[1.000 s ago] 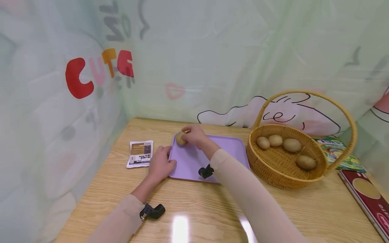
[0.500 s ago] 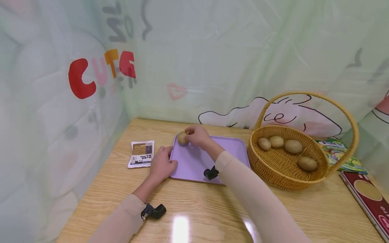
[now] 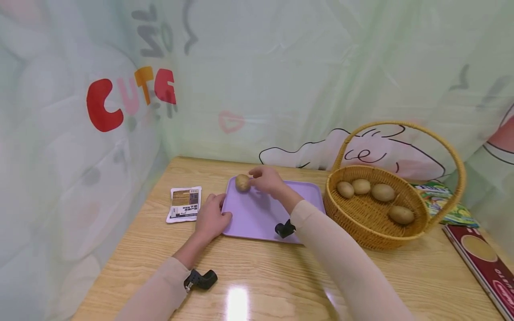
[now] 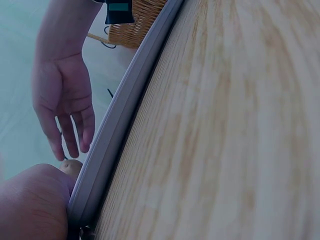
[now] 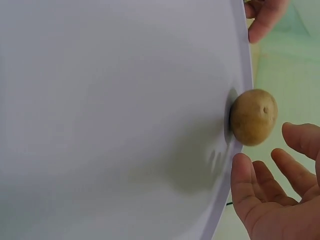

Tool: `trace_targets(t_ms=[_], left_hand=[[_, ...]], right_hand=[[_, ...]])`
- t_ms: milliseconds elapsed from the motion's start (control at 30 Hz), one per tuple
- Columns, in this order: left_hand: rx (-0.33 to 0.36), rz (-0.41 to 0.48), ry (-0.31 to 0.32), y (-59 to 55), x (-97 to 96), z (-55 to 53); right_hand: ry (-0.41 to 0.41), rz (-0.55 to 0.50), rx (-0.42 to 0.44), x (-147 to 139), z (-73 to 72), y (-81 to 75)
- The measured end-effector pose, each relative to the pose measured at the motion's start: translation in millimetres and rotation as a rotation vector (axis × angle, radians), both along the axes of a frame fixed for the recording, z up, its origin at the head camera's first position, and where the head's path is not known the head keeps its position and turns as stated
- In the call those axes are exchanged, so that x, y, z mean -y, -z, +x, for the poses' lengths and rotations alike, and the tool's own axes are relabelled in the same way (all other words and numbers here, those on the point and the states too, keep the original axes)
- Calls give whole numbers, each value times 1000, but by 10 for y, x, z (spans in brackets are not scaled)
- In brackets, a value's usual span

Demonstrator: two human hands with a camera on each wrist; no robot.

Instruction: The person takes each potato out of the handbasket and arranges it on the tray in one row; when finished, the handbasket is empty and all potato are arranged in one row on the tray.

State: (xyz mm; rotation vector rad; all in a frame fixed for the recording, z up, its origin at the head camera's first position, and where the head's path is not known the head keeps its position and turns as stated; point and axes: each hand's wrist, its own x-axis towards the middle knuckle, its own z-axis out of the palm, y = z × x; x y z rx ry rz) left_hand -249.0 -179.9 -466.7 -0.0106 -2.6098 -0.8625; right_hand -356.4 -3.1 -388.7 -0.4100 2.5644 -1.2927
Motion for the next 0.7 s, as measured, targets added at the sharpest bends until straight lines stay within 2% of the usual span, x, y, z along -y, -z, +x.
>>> trace_targets(t_ms=[200,367,467,700], left_hand=[[14,6,-4,-9,-4,3],[11,18,-3,1,-12,17],[-4,25,-2,2,-15,23],[7,32,1,-5,-16,18]], right_hand=[[-2,18,-3,-167,-1,-50],[-34,-18,29,-327,22,-135],[-34,-40,45,-421,34,-221],[1,7,13,-639,88,-484]])
